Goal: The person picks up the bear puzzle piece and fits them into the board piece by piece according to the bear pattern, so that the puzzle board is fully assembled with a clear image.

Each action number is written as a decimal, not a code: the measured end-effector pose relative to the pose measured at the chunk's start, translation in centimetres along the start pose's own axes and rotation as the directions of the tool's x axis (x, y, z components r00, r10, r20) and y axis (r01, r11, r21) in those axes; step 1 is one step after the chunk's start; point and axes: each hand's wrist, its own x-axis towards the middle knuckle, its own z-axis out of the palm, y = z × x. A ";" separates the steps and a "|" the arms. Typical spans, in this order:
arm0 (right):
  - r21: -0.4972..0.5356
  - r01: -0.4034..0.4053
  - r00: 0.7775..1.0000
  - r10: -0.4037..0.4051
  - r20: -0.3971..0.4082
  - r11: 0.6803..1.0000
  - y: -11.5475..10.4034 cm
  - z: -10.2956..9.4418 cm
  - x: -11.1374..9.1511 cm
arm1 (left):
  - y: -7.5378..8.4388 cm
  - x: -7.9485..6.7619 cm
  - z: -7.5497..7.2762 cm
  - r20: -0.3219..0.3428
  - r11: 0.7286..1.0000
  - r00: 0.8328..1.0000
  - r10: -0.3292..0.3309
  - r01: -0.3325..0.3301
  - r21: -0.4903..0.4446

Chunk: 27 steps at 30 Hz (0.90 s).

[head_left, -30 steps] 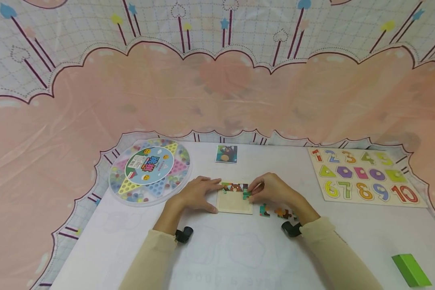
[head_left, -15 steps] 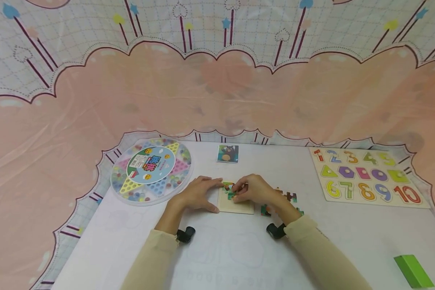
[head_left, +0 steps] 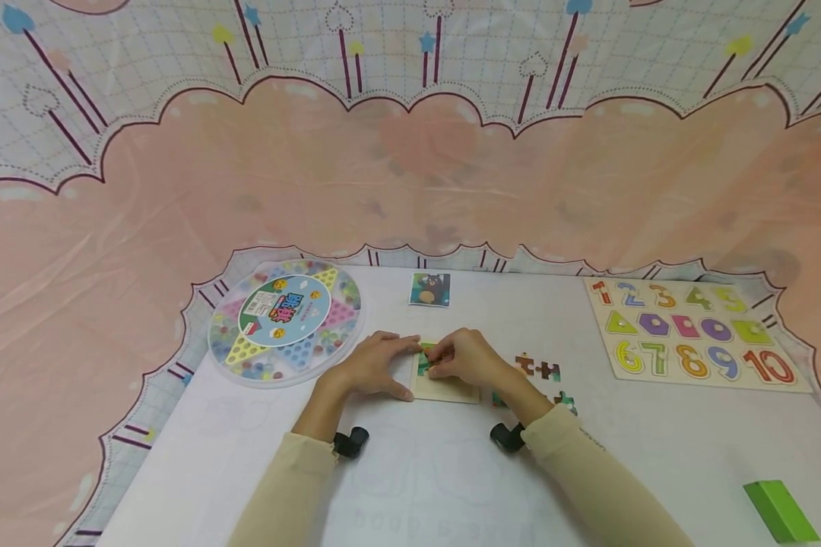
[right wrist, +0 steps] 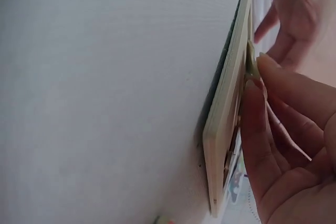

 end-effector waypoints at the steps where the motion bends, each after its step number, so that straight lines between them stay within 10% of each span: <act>1: -0.008 -0.003 1.000 0.003 -0.002 1.000 -0.1 0.0 0.0 | 0.0 0.0 0.0 -0.003 1.000 1.000 0.001 -0.001 -0.001; 27: -0.120 -0.074 0.997 0.071 -0.028 0.990 -0.6 0.5 0.4 | -0.1 0.0 0.1 -0.003 1.000 1.000 0.013 -0.013 -0.012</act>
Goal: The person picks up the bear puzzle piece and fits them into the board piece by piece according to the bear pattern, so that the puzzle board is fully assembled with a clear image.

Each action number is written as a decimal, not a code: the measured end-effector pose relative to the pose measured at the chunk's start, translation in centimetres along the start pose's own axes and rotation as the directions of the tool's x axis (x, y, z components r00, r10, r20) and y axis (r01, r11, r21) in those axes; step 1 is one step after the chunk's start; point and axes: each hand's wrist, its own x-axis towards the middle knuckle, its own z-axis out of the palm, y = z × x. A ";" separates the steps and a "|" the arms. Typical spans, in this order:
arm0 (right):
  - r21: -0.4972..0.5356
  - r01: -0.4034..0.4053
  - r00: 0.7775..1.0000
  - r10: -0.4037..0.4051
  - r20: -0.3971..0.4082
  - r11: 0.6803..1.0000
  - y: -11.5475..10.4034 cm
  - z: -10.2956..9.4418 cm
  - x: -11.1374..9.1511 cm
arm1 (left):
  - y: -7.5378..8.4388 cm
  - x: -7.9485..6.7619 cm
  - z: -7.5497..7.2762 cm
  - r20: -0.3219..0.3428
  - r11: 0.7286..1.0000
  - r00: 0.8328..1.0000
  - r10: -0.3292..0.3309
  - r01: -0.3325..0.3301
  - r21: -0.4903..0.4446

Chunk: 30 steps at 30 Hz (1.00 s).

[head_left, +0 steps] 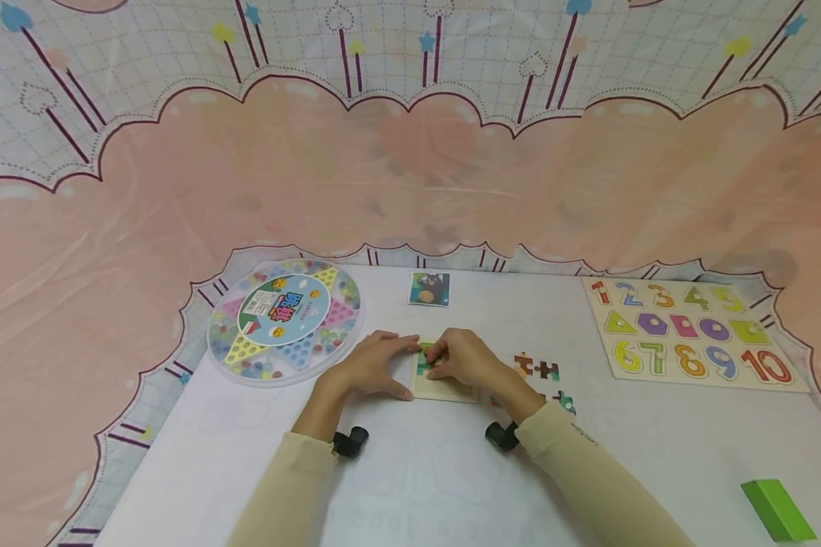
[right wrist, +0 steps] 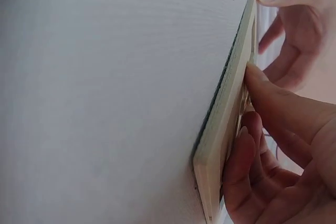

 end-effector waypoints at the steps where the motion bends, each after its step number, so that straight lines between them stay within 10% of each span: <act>1: 0.003 0.003 1.000 -0.003 0.003 1.000 0.0 0.0 0.1 | 0.0 0.0 0.0 0.000 1.000 1.000 0.001 -0.001 0.000; 30: 0.043 0.127 0.986 -0.131 0.106 0.991 1.7 -3.8 -1.4 | 0.0 0.1 0.1 0.006 1.000 1.000 -0.003 0.003 -0.002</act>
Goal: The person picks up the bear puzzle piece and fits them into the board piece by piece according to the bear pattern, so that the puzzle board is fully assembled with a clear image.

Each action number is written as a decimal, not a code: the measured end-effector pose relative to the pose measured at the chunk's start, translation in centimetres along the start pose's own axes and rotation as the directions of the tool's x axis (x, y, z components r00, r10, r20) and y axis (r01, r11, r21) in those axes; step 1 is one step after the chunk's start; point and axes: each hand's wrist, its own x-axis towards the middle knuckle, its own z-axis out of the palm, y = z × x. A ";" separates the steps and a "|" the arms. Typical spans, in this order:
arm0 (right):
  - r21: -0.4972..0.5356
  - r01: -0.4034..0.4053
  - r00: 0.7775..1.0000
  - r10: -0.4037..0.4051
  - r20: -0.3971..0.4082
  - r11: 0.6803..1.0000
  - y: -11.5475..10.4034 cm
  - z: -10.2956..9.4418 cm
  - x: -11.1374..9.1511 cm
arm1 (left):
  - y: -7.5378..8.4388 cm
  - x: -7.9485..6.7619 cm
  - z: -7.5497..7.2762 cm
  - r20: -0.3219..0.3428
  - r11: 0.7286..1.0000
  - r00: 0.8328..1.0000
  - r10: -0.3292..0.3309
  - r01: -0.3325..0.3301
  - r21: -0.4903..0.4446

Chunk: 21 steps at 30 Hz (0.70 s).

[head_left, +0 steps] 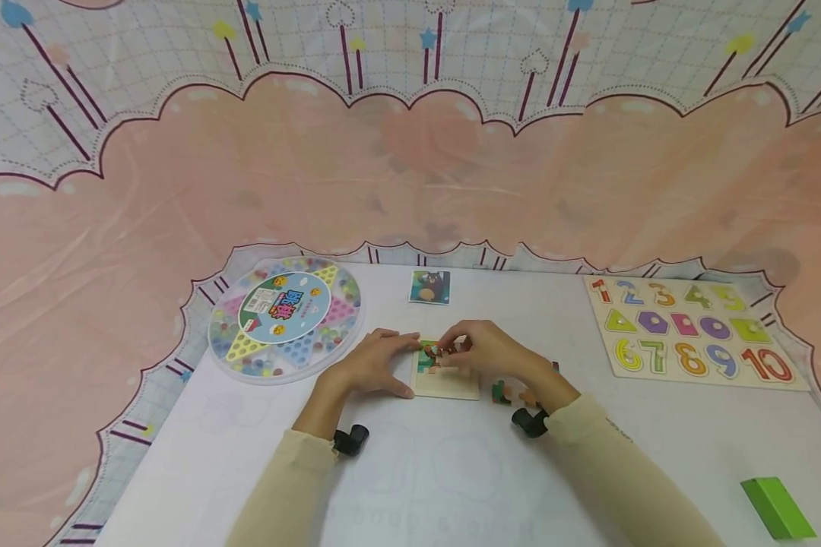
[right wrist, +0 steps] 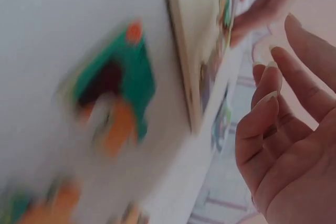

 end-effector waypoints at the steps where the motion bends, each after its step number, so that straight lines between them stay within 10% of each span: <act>1: -0.005 -0.010 1.000 0.010 -0.011 1.000 0.1 -0.3 -0.4 | 0.0 0.0 0.0 0.000 1.000 1.000 0.004 -0.004 0.004; 21: 0.069 -0.151 0.960 0.163 -0.228 0.986 6.6 -4.3 -9.1 | 0.0 0.0 -0.1 -0.011 1.000 1.000 0.021 -0.020 0.006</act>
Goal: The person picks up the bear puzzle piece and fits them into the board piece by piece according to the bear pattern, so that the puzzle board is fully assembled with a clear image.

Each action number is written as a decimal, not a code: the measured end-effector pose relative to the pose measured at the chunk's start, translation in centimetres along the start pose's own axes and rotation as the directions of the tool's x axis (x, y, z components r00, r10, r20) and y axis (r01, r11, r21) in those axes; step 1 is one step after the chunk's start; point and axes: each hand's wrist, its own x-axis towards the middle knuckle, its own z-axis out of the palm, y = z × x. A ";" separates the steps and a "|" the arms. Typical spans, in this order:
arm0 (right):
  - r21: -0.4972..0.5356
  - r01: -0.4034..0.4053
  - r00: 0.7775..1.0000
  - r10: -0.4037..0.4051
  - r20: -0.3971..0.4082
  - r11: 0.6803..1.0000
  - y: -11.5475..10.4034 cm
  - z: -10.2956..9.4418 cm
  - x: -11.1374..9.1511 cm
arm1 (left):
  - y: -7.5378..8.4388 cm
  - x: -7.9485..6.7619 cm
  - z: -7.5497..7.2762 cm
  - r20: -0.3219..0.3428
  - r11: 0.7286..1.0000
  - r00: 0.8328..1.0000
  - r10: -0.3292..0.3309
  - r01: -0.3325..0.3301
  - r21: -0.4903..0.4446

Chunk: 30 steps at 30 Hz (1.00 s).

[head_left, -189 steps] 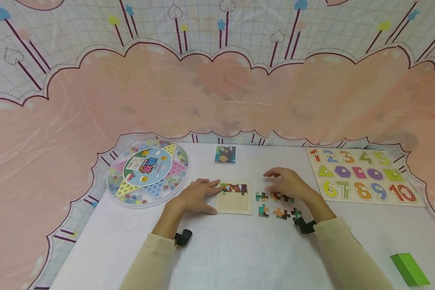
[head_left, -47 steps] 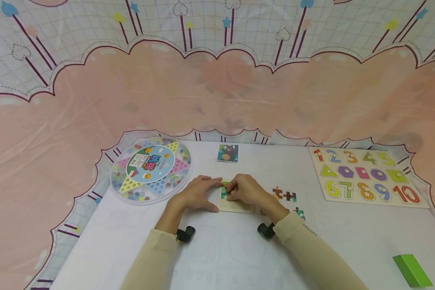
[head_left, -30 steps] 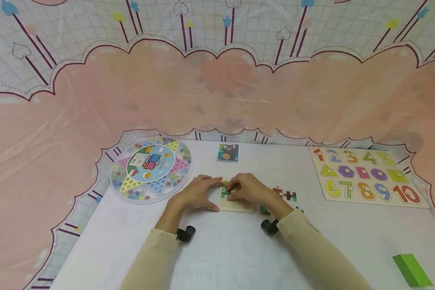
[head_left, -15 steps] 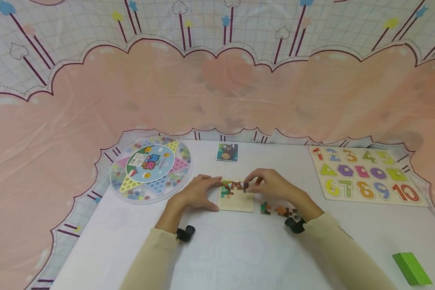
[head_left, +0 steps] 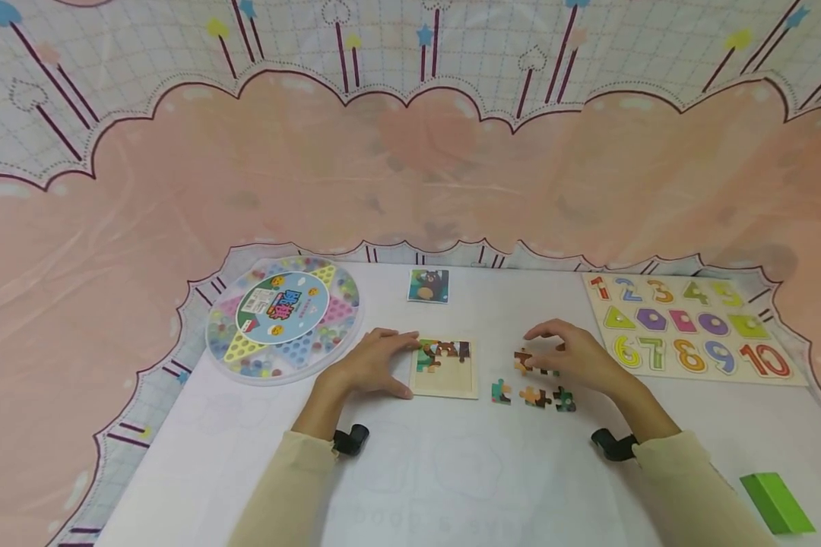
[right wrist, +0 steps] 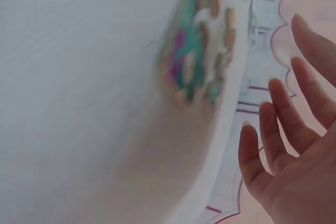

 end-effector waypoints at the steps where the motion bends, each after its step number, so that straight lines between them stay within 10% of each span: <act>1: 0.002 -0.012 1.000 0.012 0.000 1.000 0.2 -0.1 -0.1 | 0.0 0.0 0.0 0.002 1.000 1.000 -0.001 0.001 0.000; 14: -0.098 0.088 0.993 -0.080 0.082 0.991 1.6 0.2 0.8 | 0.1 0.2 0.2 0.007 1.000 1.000 -0.014 0.014 -0.016; 30: -0.205 0.030 0.997 -0.014 0.080 0.978 1.0 1.3 1.7 | 0.1 0.1 0.1 0.006 0.999 1.000 -0.023 0.023 -0.023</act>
